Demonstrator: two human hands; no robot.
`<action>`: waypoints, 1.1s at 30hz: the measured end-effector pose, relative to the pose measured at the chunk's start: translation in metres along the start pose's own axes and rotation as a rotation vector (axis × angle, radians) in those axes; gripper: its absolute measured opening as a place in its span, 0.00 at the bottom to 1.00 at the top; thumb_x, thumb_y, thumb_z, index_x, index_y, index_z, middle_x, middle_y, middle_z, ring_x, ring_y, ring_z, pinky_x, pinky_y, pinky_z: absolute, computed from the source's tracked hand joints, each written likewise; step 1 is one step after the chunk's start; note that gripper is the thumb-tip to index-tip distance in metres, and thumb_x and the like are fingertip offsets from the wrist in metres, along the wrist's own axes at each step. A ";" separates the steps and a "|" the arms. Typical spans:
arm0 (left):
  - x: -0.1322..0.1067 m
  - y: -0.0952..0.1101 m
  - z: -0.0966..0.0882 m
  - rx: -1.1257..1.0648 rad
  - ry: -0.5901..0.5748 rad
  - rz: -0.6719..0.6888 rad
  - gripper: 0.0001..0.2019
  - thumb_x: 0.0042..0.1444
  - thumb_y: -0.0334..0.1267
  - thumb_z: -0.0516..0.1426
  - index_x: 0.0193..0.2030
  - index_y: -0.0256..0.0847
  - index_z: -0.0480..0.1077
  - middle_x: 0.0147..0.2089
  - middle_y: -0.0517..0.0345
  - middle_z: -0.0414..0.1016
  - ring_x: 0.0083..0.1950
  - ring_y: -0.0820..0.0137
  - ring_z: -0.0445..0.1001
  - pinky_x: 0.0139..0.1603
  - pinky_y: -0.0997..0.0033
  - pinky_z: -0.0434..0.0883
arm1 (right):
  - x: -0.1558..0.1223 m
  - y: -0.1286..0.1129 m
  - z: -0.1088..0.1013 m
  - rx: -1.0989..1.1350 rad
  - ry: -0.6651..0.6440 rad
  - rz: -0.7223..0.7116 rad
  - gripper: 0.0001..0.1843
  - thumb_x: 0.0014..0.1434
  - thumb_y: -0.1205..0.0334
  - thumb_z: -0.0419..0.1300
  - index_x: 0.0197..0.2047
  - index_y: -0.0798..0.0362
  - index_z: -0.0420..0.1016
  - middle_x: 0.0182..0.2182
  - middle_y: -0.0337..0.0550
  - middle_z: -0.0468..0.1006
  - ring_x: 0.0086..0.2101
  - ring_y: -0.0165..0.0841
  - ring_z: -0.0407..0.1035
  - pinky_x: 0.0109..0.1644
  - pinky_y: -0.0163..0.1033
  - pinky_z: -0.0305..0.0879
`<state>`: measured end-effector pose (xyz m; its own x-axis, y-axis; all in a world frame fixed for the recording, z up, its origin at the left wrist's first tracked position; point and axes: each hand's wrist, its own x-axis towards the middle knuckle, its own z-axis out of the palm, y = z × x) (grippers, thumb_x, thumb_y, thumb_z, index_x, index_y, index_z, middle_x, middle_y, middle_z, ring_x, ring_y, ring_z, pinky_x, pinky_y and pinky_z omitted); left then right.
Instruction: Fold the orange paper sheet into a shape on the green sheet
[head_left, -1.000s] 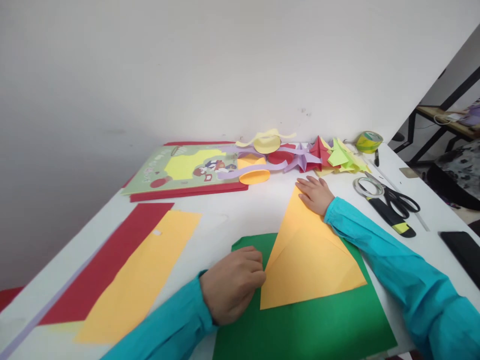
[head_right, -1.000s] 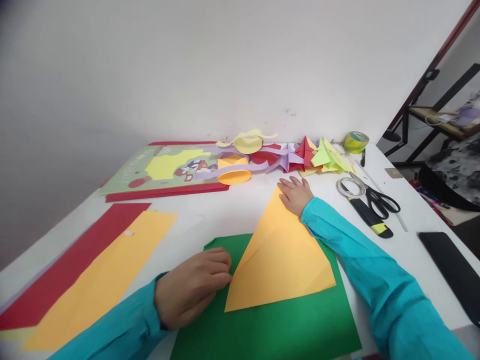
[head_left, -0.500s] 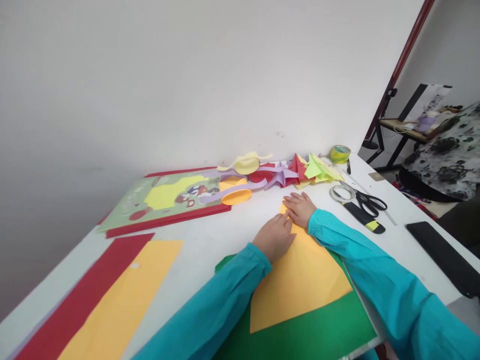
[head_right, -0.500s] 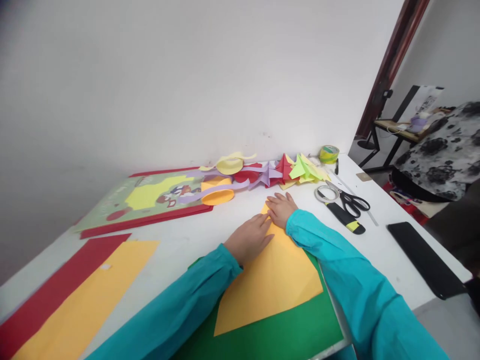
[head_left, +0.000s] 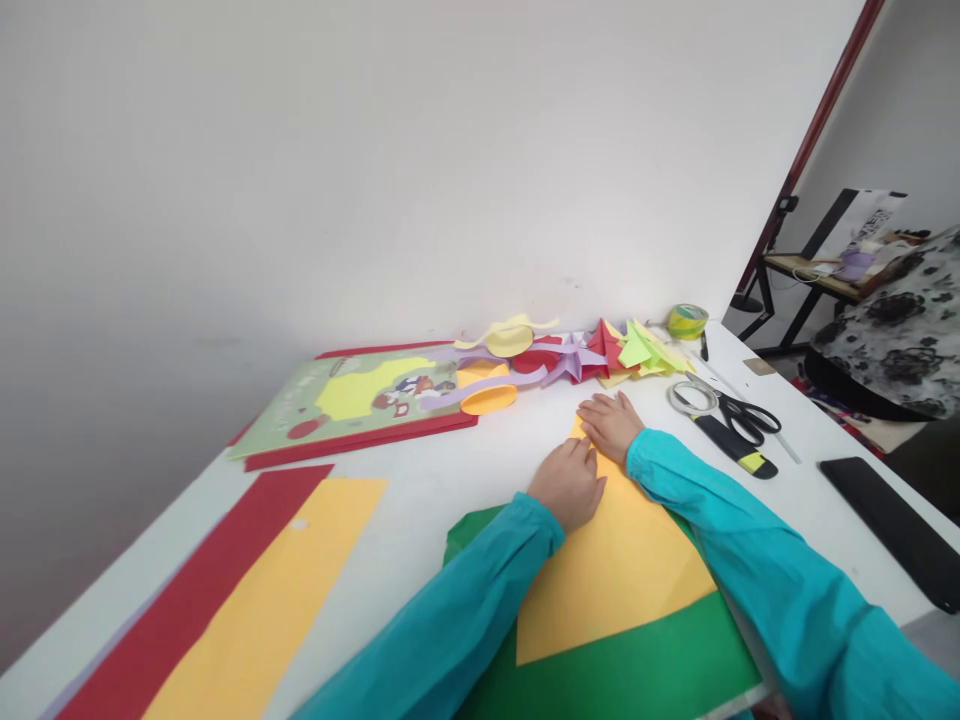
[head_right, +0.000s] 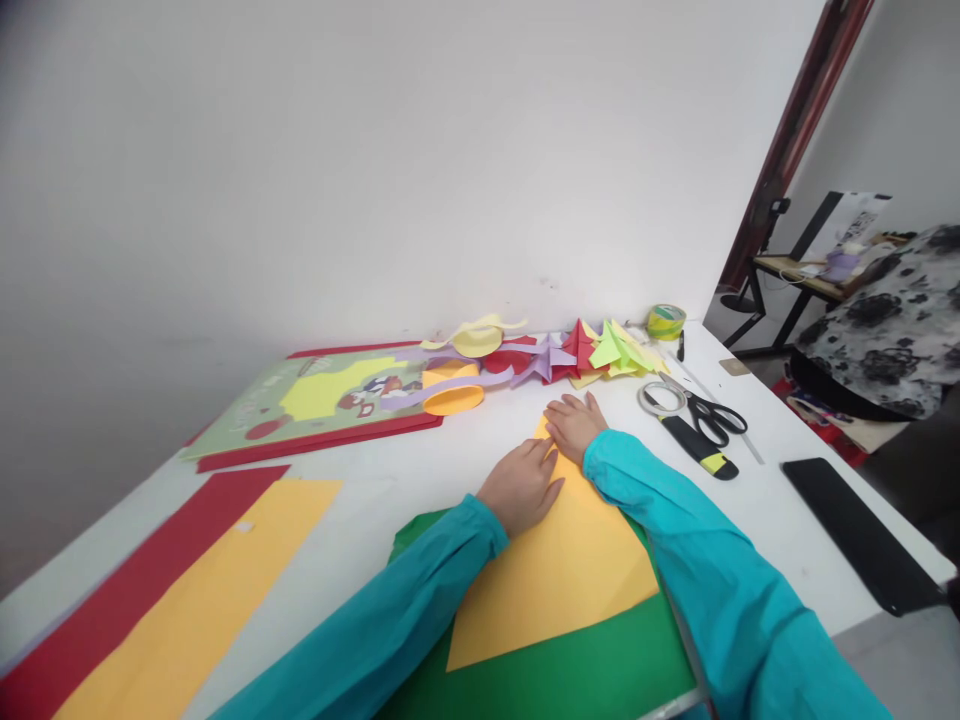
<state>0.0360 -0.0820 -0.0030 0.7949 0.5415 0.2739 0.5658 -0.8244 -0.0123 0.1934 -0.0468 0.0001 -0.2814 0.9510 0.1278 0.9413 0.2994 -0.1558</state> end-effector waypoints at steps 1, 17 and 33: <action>0.000 0.001 0.000 -0.001 -0.002 0.003 0.19 0.60 0.39 0.51 0.50 0.24 0.69 0.52 0.28 0.70 0.52 0.50 0.69 0.53 0.50 0.67 | 0.001 -0.001 0.000 0.000 -0.001 0.006 0.22 0.68 0.58 0.44 0.61 0.47 0.66 0.63 0.43 0.65 0.64 0.44 0.50 0.66 0.65 0.38; 0.007 -0.002 -0.015 0.008 -0.044 0.005 0.16 0.56 0.42 0.54 0.40 0.28 0.73 0.41 0.35 0.74 0.44 0.52 0.70 0.46 0.53 0.69 | 0.003 0.005 0.003 -0.009 -0.003 0.112 0.22 0.67 0.54 0.47 0.61 0.43 0.66 0.65 0.44 0.60 0.65 0.43 0.47 0.65 0.61 0.44; 0.010 0.004 -0.019 0.056 -0.080 0.046 0.16 0.55 0.39 0.53 0.38 0.26 0.74 0.37 0.34 0.73 0.42 0.52 0.71 0.43 0.54 0.69 | 0.005 0.003 0.002 -0.002 -0.027 0.112 0.26 0.67 0.49 0.45 0.65 0.47 0.60 0.67 0.48 0.55 0.66 0.48 0.44 0.66 0.63 0.40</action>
<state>0.0419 -0.0829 0.0179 0.8339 0.5164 0.1945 0.5379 -0.8395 -0.0772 0.1940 -0.0412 -0.0017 -0.1794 0.9802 0.0838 0.9675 0.1912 -0.1657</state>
